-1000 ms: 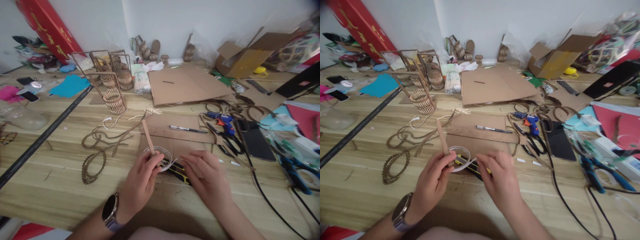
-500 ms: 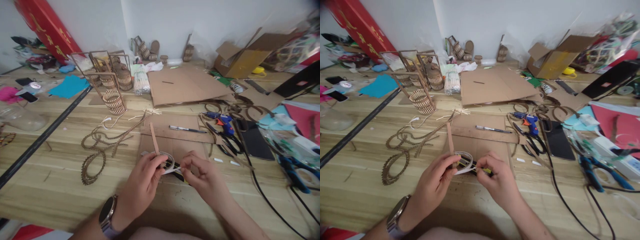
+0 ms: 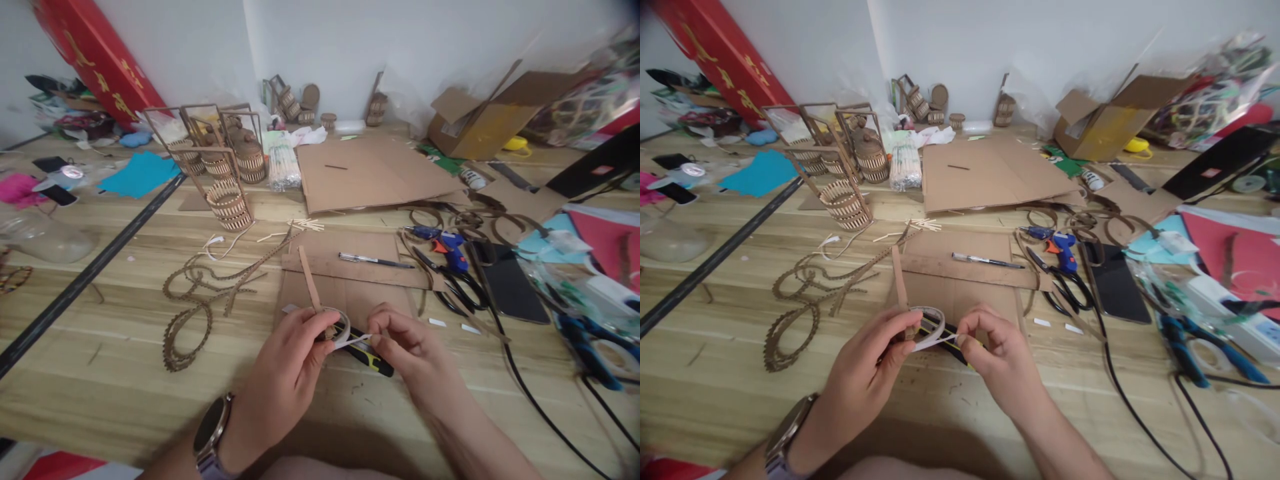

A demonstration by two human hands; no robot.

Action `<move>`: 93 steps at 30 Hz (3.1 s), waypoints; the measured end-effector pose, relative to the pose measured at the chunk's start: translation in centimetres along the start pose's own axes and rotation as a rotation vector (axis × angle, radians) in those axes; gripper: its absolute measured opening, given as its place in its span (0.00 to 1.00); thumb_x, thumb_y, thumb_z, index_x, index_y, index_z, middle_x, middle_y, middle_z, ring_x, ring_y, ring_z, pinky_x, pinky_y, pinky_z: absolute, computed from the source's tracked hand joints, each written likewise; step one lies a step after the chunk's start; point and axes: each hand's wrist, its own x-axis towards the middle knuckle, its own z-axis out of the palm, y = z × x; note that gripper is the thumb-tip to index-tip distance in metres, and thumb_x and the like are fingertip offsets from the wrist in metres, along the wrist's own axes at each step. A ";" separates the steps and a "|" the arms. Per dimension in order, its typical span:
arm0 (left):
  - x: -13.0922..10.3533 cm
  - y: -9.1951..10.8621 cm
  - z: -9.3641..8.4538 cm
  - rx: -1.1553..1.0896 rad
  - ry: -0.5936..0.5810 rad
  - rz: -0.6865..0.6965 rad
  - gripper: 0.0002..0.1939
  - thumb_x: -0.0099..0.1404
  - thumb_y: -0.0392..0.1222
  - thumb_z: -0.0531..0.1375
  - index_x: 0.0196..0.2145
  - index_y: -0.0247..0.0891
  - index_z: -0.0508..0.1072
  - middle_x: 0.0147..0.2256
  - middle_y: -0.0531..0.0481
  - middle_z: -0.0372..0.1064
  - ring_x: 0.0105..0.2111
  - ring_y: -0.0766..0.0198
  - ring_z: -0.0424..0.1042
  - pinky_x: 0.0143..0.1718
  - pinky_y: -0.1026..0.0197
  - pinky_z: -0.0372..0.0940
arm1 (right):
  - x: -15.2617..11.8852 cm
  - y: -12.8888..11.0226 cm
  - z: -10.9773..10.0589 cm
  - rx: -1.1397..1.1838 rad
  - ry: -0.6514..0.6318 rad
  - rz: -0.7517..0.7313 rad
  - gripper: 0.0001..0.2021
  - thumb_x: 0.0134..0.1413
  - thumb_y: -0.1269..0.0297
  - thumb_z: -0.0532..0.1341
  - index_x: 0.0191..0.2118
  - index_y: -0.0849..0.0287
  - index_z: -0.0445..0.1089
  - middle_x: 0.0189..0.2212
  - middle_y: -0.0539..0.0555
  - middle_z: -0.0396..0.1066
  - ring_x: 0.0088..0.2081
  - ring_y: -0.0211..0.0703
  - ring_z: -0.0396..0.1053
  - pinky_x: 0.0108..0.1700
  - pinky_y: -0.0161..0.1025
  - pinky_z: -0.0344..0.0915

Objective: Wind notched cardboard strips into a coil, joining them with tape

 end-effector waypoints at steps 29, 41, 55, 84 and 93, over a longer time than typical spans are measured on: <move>-0.5 -0.8 1.1 -0.869 0.004 -0.352 0.25 0.71 0.47 0.57 0.63 0.50 0.56 0.46 0.45 0.72 0.35 0.66 0.74 0.27 0.69 0.68 | -0.2 1.8 -1.4 -0.569 0.085 -0.282 0.32 0.62 0.57 0.59 0.68 0.49 0.48 0.42 0.59 0.78 0.43 0.57 0.74 0.47 0.59 0.66; -1.5 -0.3 1.8 -0.699 -0.295 -0.414 0.21 0.72 0.49 0.54 0.59 0.47 0.58 0.46 0.46 0.70 0.31 0.67 0.71 0.33 0.64 0.67 | -1.0 0.0 2.2 0.502 0.016 0.149 0.38 0.53 0.64 0.66 0.64 0.46 0.47 0.26 0.43 0.70 0.28 0.39 0.72 0.30 0.37 0.68; -1.0 0.1 1.5 -0.576 -0.266 -0.380 0.10 0.71 0.48 0.55 0.45 0.41 0.69 0.34 0.49 0.72 0.30 0.65 0.73 0.27 0.67 0.64 | -1.6 0.2 2.3 0.302 0.109 0.060 0.37 0.55 0.64 0.64 0.65 0.43 0.46 0.27 0.44 0.72 0.31 0.41 0.73 0.35 0.40 0.71; -1.1 -0.3 2.2 -0.826 -0.246 -0.460 0.12 0.69 0.49 0.58 0.39 0.37 0.72 0.29 0.50 0.71 0.30 0.65 0.74 0.33 0.64 0.68 | -1.7 0.5 2.6 0.199 0.083 0.017 0.35 0.59 0.65 0.61 0.67 0.45 0.45 0.29 0.47 0.73 0.32 0.42 0.73 0.33 0.39 0.71; -1.2 -0.6 2.3 -0.862 -0.236 -0.493 0.14 0.67 0.50 0.61 0.43 0.37 0.72 0.32 0.48 0.74 0.32 0.64 0.74 0.34 0.64 0.68 | -0.7 0.1 -0.4 0.199 0.349 0.014 0.08 0.54 0.59 0.67 0.41 0.47 0.76 0.29 0.48 0.65 0.31 0.39 0.64 0.33 0.34 0.65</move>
